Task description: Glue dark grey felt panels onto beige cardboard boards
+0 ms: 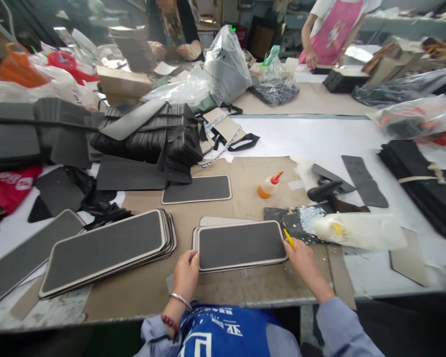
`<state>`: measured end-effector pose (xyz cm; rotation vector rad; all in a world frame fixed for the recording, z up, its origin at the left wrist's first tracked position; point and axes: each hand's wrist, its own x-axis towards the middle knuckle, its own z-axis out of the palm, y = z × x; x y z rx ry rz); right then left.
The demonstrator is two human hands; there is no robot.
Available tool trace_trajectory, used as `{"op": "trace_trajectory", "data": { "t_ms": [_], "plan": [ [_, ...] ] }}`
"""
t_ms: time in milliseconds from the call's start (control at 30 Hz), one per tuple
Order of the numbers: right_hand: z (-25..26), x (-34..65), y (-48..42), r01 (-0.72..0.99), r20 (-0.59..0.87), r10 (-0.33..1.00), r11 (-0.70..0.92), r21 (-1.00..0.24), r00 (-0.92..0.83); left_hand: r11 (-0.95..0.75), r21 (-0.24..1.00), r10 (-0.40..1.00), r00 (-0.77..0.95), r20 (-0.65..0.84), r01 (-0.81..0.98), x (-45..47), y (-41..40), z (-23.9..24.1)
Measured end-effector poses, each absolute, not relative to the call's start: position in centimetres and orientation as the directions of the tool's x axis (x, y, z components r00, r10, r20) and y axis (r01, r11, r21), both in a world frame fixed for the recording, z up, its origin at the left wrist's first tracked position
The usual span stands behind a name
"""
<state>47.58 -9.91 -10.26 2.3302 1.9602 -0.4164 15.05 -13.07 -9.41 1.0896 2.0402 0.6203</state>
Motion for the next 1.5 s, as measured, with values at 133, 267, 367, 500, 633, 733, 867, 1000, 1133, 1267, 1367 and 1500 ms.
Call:
{"op": "trace_trajectory", "data": {
  "t_ms": [133,267,367,500,633,733,867,1000,1133,1267,1367,1500],
  "plan": [
    [-9.6,47.2,-9.8,0.944,-0.294,0.933,-0.270,-0.192,0.207,0.594,0.758,0.787,-0.388,-0.480,0.269,14.2,-12.6,-10.1],
    [-9.7,46.5,-9.7,0.915,-0.336,0.916,-0.311,-0.258,0.217,0.599,0.782,0.763,-0.417,-0.493,0.172,13.5,-12.2,-10.1],
    [-10.0,46.1,-9.6,0.915,-0.336,0.920,-0.297,-0.272,0.199,0.626,0.773,0.750,-0.349,-0.562,0.101,13.3,-11.9,-9.4],
    [-10.3,45.7,-9.6,0.918,-0.329,0.922,-0.297,-0.264,0.204,0.591,0.765,0.804,-0.275,-0.528,0.258,13.0,-11.8,-8.0],
    [-10.4,45.5,-9.7,0.919,-0.323,0.920,-0.308,-0.247,0.222,0.349,0.631,0.936,-0.233,-0.263,0.693,13.2,-12.0,-6.4],
    [-10.5,45.2,-9.6,0.921,-0.321,0.917,-0.316,-0.226,0.236,0.103,0.456,0.994,-0.080,-0.070,0.884,13.8,-12.4,-5.3],
    [-10.5,44.9,-9.5,0.939,-0.322,0.915,-0.306,-0.157,0.244,0.068,0.425,0.994,-0.027,-0.102,0.903,14.5,-12.9,-4.8],
    [-10.2,44.7,-9.6,0.948,-0.305,0.922,-0.289,-0.134,0.238,0.230,0.547,0.967,-0.124,-0.225,0.805,14.2,-12.7,-5.3],
    [-9.7,44.4,-9.7,0.945,-0.328,0.912,-0.301,-0.127,0.247,0.460,0.723,0.887,-0.227,-0.402,0.516,13.3,-12.0,-5.9],
    [-9.5,43.9,-9.5,0.938,-0.343,0.902,-0.321,-0.133,0.261,0.536,0.807,0.844,-0.168,-0.509,0.249,12.2,-11.7,-6.6],
    [-9.8,43.5,-9.5,0.933,-0.338,0.903,-0.329,-0.148,0.265,0.556,0.806,0.831,-0.151,-0.535,0.205,11.3,-12.0,-7.0],
    [-10.1,43.3,-9.6,0.925,-0.332,0.905,-0.336,-0.176,0.265,0.602,0.783,0.797,-0.175,-0.577,0.157,10.8,-12.8,-7.3]
  ]
}}
